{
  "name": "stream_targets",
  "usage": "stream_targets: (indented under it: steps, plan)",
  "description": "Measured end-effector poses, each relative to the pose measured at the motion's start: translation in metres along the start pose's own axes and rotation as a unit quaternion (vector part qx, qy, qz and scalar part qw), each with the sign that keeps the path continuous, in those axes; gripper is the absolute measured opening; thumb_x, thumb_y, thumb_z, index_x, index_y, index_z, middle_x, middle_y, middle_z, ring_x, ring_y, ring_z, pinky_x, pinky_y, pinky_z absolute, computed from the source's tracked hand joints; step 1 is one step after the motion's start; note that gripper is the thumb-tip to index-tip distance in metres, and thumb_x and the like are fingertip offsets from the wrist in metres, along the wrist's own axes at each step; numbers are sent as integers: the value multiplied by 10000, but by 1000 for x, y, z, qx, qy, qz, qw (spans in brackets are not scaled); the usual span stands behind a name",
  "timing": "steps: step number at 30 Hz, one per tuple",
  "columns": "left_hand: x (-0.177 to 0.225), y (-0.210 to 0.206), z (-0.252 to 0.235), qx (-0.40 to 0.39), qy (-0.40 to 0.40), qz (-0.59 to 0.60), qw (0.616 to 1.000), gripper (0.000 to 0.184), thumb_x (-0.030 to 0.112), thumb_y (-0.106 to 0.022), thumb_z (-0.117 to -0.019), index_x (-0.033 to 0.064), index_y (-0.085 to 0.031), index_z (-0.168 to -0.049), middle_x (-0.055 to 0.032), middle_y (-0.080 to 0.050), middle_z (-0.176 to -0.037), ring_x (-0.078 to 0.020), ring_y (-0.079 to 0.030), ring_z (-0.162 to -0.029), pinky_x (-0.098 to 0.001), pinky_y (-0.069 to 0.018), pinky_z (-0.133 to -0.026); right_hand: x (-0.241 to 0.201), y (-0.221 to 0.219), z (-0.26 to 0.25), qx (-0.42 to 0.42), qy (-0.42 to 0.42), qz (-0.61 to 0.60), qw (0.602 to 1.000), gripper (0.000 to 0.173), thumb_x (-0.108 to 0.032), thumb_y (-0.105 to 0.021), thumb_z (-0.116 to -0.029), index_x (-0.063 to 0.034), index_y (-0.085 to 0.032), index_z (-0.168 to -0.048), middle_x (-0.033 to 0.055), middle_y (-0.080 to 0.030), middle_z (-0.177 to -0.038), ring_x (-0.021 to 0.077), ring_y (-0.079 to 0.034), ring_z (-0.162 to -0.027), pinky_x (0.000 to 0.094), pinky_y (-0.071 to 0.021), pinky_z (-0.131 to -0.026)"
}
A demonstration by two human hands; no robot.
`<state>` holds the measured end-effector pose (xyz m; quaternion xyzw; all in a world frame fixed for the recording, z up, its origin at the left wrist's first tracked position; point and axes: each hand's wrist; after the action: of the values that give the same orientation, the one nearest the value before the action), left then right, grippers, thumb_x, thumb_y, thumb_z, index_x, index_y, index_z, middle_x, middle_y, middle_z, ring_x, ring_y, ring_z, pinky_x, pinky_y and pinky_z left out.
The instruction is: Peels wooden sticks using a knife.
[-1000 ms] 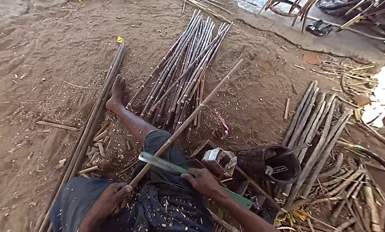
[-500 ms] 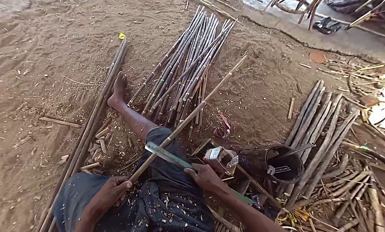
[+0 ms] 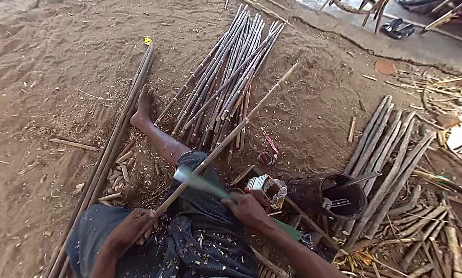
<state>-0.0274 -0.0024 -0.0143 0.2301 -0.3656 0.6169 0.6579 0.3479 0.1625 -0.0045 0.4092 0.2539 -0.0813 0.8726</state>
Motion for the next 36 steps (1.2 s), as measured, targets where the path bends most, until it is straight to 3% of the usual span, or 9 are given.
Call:
stream_targets:
  steps: [5,9,13,17,20,24,28,31,36]
  plan:
    - [-1,3,-3,-30,4,12,999,561,611,-492,-970,109,-697,-825,3,-589,-534,-98,-572,-406,-243,-498,-397,16,6,-16,132,-71,-139,979,609,-652,-469,-1018,-77,-660,-945,109,-591,-660,264,-584,-548,484,-511,-530]
    - [2,11,-3,-54,16,8,998,607,673,-484,-963,119,-692,-829,6,-592,-552,-90,-576,-414,-232,-499,-396,1,1,0,-10,0,25,1000,556,-639,-462,-1015,-131,-688,-1005,113,-665,-813,314,-683,-806,570,-543,-734]
    - [-1,9,-6,-72,12,35,997,570,580,-408,-1010,111,-706,-882,4,-588,-547,-77,-555,-404,-217,-471,-385,18,6,-15,127,-70,-118,982,635,-680,-457,-1007,-83,-660,-939,117,-587,-671,276,-586,-562,499,-509,-531]
    - [2,12,-5,-73,23,60,995,484,501,-377,-1037,109,-645,-946,12,-552,-566,-61,-527,-398,-197,-452,-373,4,0,-4,-1,1,23,1000,559,-644,-472,-1011,-127,-684,-991,117,-664,-812,314,-682,-807,565,-541,-739]
    - [-1,10,-8,-72,35,67,995,507,457,-291,-1062,101,-621,-916,9,-550,-564,-61,-521,-394,-194,-447,-368,22,5,-20,134,-65,-113,982,625,-674,-480,-1002,-83,-679,-946,131,-598,-689,295,-597,-591,528,-507,-554]
    - [1,13,-4,-76,66,86,991,516,428,-241,-1092,95,-603,-937,4,-547,-604,-53,-503,-399,-184,-446,-370,11,-4,-8,16,15,28,999,564,-644,-459,-1010,-128,-685,-980,105,-657,-784,300,-681,-780,560,-546,-731]
    - [-2,13,-9,-107,91,144,980,541,443,-221,-1103,94,-590,-917,9,-534,-637,-40,-485,-396,-175,-449,-364,29,1,-26,142,-61,-119,981,569,-623,-500,-1019,-88,-667,-919,106,-597,-659,269,-602,-571,502,-521,-560]
    - [-3,20,-11,-137,96,156,974,519,448,-227,-1097,112,-578,-915,23,-521,-642,-28,-468,-386,-169,-442,-355,21,-11,-13,38,27,-3,999,566,-642,-457,-1011,-127,-690,-982,100,-664,-790,288,-687,-782,550,-554,-732]
    - [-3,13,-10,-119,82,159,977,520,430,-223,-1098,98,-585,-925,11,-533,-640,-36,-488,-396,-171,-452,-365,28,0,-27,141,-67,-125,980,586,-619,-484,-1027,-70,-671,-948,126,-608,-693,291,-615,-613,520,-530,-596]
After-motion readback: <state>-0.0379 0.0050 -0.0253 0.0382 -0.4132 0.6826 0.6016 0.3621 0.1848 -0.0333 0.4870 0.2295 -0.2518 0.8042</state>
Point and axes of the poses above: each hand's wrist, its own z-axis away from the middle knuckle, its own y-axis out of the back of the hand, x = y × z
